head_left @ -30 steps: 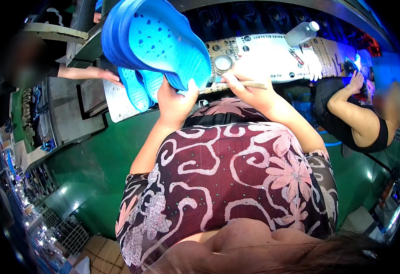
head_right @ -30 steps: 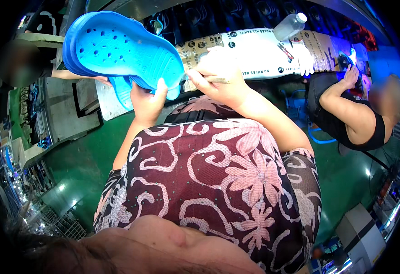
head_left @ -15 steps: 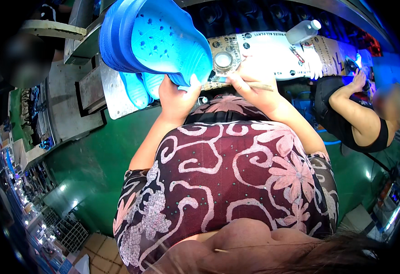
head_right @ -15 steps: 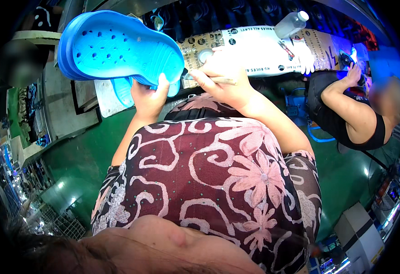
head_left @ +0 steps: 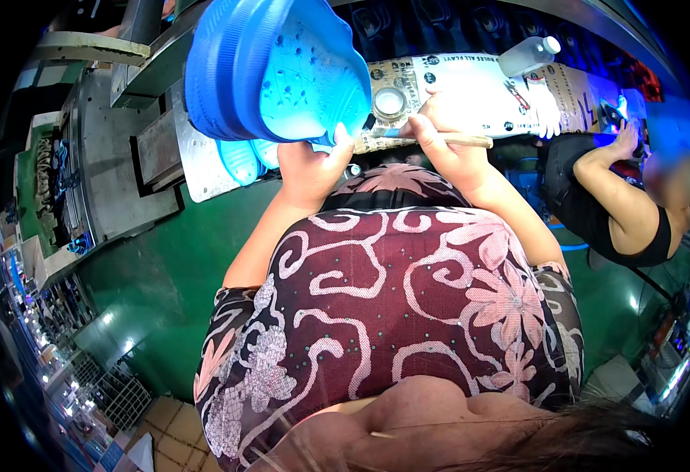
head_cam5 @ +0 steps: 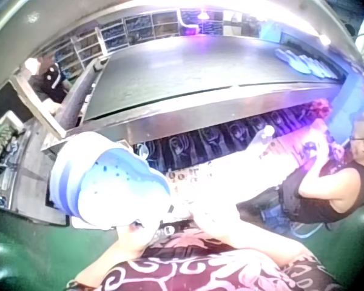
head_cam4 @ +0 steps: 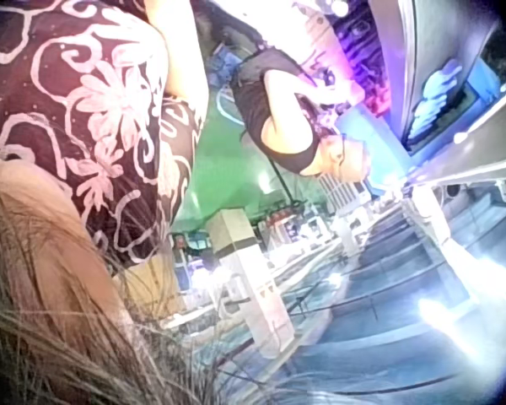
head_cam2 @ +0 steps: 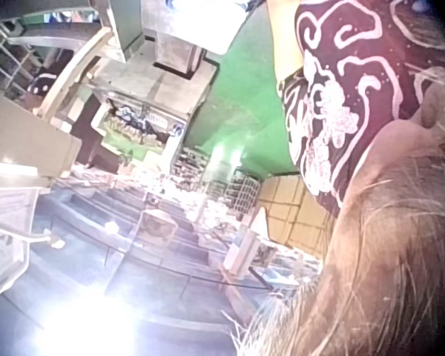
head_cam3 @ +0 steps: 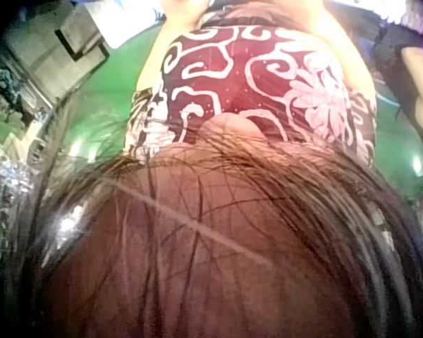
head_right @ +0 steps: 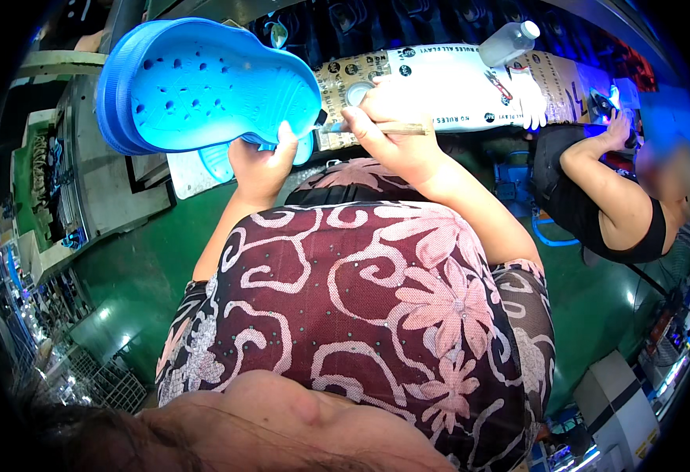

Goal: The person applies adhesive to the inner soles of blue shoes using a brush, handling the shoes one by one and dipping the brush into a small container on the workbench.

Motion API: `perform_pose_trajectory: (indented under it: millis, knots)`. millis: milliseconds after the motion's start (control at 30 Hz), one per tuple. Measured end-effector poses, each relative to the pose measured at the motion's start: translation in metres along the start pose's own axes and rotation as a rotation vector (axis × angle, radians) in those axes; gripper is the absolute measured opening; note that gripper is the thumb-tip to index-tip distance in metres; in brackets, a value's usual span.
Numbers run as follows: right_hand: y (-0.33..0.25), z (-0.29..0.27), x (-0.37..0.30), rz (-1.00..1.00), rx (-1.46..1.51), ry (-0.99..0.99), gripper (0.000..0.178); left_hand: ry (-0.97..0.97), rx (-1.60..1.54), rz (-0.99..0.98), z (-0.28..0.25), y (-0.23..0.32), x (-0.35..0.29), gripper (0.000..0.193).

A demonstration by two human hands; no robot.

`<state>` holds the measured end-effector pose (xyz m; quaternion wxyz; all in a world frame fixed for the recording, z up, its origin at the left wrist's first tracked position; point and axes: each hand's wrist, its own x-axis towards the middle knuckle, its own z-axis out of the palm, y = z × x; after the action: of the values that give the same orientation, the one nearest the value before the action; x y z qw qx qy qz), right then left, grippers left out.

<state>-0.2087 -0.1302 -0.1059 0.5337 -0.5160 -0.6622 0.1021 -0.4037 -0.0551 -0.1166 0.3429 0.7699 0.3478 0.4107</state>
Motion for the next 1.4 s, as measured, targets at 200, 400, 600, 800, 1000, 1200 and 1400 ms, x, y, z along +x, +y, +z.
perform_pose_trajectory:
  millis: [200, 400, 600, 800, 1000, 1200, 1400]
  knots:
    - [-0.001, 0.002, 0.012, -0.064, -0.092, -0.063, 0.016, 0.132, -0.085, 0.113, 0.011, -0.004, 0.006, 0.025]
    - [0.0, -0.017, 0.003, 0.008, -0.094, 0.045, 0.016, -0.016, 0.091, 0.288, 0.004, 0.002, 0.015, 0.021]
    - [0.029, -0.046, -0.037, 0.472, 0.159, 0.395, 0.019, -0.11, -0.224, 0.029, -0.006, 0.03, 0.052, 0.047]
    - [0.016, -0.072, -0.065, 0.63, 0.072, 0.498, 0.028, -0.813, -0.776, -0.444, -0.013, 0.084, 0.102, 0.073]
    - [0.006, -0.08, -0.076, 0.722, 0.073, 0.689, 0.032, -1.173, -0.979, -0.423, 0.111, 0.129, 0.227, 0.052]
    - [0.013, -0.066, -0.068, 0.732, 0.145, 0.741, 0.032, -0.437, -1.414, -0.796, 0.205, 0.111, 0.328, 0.036]
    - [0.026, -0.074, -0.073, 0.722, 0.213, 0.76, 0.032, -0.781, -1.102, -0.558, 0.12, 0.066, 0.189, 0.048]
